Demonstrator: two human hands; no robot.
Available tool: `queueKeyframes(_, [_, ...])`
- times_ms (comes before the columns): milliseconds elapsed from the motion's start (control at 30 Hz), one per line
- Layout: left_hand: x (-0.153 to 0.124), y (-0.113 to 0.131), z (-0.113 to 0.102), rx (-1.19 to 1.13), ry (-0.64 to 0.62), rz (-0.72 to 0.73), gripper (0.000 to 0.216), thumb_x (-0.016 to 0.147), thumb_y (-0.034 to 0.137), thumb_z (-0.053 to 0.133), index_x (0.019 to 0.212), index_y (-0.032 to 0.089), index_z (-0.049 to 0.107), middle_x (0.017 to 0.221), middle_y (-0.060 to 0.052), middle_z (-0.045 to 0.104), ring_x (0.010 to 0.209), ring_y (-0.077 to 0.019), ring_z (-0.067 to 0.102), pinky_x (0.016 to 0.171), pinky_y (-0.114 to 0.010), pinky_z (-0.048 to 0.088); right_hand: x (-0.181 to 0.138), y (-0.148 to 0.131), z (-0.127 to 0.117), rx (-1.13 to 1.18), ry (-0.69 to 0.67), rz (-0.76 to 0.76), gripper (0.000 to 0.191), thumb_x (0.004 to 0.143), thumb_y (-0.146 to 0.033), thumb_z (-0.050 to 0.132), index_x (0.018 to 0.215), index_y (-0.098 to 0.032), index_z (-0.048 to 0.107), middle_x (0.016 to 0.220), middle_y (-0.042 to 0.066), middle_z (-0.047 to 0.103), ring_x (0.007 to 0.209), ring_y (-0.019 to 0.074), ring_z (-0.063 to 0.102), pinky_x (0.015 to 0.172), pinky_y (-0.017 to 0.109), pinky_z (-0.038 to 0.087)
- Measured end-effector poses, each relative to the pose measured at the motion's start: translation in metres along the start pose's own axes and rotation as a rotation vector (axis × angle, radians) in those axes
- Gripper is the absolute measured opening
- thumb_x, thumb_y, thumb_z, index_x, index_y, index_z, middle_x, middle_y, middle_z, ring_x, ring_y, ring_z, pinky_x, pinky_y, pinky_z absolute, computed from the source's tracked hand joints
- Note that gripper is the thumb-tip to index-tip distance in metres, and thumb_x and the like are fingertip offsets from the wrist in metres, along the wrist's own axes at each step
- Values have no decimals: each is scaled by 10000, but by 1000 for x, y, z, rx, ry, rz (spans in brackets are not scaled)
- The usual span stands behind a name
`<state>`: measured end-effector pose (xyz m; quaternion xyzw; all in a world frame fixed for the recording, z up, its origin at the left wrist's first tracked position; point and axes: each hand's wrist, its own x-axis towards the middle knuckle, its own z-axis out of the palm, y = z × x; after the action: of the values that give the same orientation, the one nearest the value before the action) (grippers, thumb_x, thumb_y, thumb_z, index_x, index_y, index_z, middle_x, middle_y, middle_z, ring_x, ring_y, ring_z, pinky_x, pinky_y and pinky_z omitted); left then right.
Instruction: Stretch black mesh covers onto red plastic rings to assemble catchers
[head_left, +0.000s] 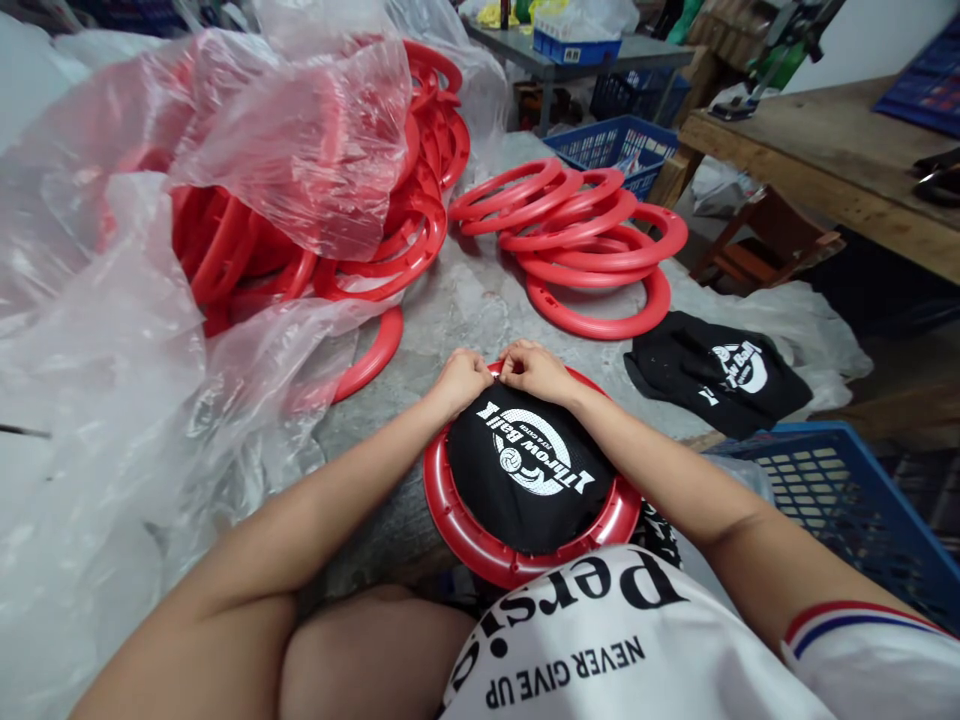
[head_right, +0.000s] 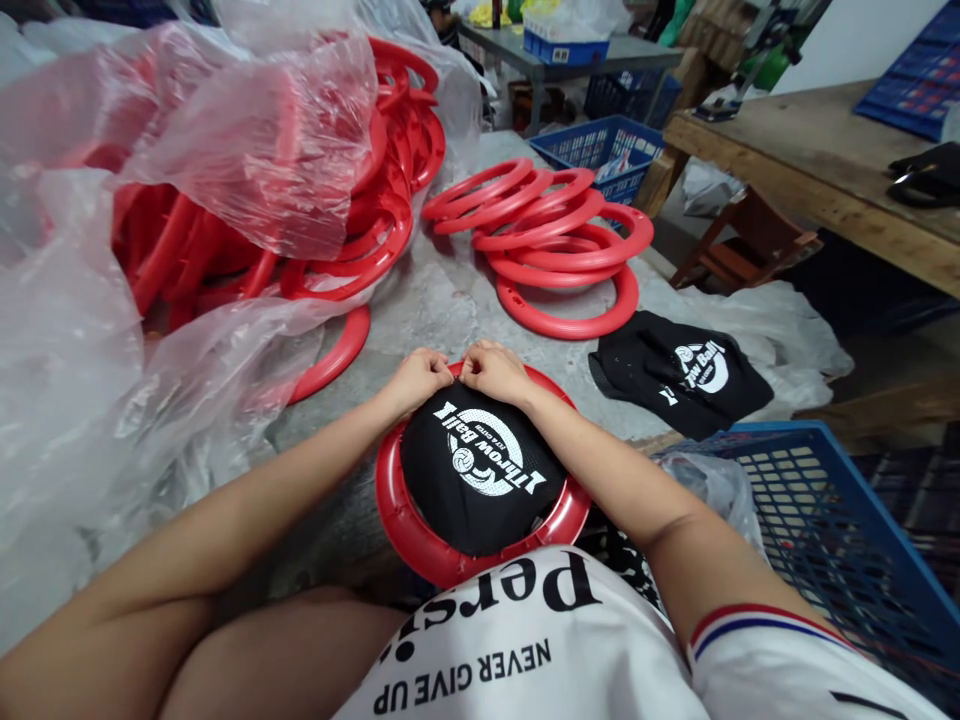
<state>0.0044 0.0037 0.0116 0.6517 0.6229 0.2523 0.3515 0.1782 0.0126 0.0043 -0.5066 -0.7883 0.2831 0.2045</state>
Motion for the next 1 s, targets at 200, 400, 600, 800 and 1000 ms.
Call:
queueKeyframes(200, [-2, -10, -2, -65, 48, 77, 44, 673, 147, 647, 670, 175, 680, 934, -54, 682, 1002, -225, 635, 952, -349, 520, -1, -1, 0, -33, 15, 16, 53, 829, -216, 670, 881, -207, 677, 1097, 54, 700, 1058, 232, 607, 977, 388, 447])
queueKeyframes(400, [-30, -23, -15, 23, 138, 110, 175, 732, 89, 541, 744, 196, 678, 1070, -70, 625, 1100, -227, 619, 1071, -403, 475, -2, 0, -1, -8, 20, 15, 93, 836, -180, 641, 913, -215, 678, 1103, 52, 696, 1070, 232, 610, 995, 398, 453])
queueKeyframes(600, [-49, -20, -16, 215, 72, 112, 57, 762, 249, 688, 776, 199, 664, 1073, -80, 614, 1092, -278, 591, 1069, -437, 459, -2, 5, 1, 11, 28, -29, 103, 795, -221, 715, 895, -217, 691, 1102, 41, 696, 1068, 231, 603, 1011, 401, 445])
queueKeyframes(800, [-44, -22, -10, 154, 109, 151, 68, 782, 193, 673, 716, 205, 663, 977, -62, 612, 1028, -255, 603, 1042, -428, 459, -5, 3, 2, 14, 40, -19, 84, 795, -189, 727, 866, -208, 685, 1144, 49, 690, 1088, 230, 603, 1028, 410, 434])
queueKeyframes(1000, [-43, -22, -11, 59, 122, 137, 76, 763, 155, 681, 711, 209, 676, 1047, -51, 661, 1054, -239, 634, 1040, -413, 475, -6, -3, 0, -37, 38, 39, 58, 830, -191, 711, 868, -207, 671, 1119, 52, 680, 1092, 235, 585, 996, 391, 439])
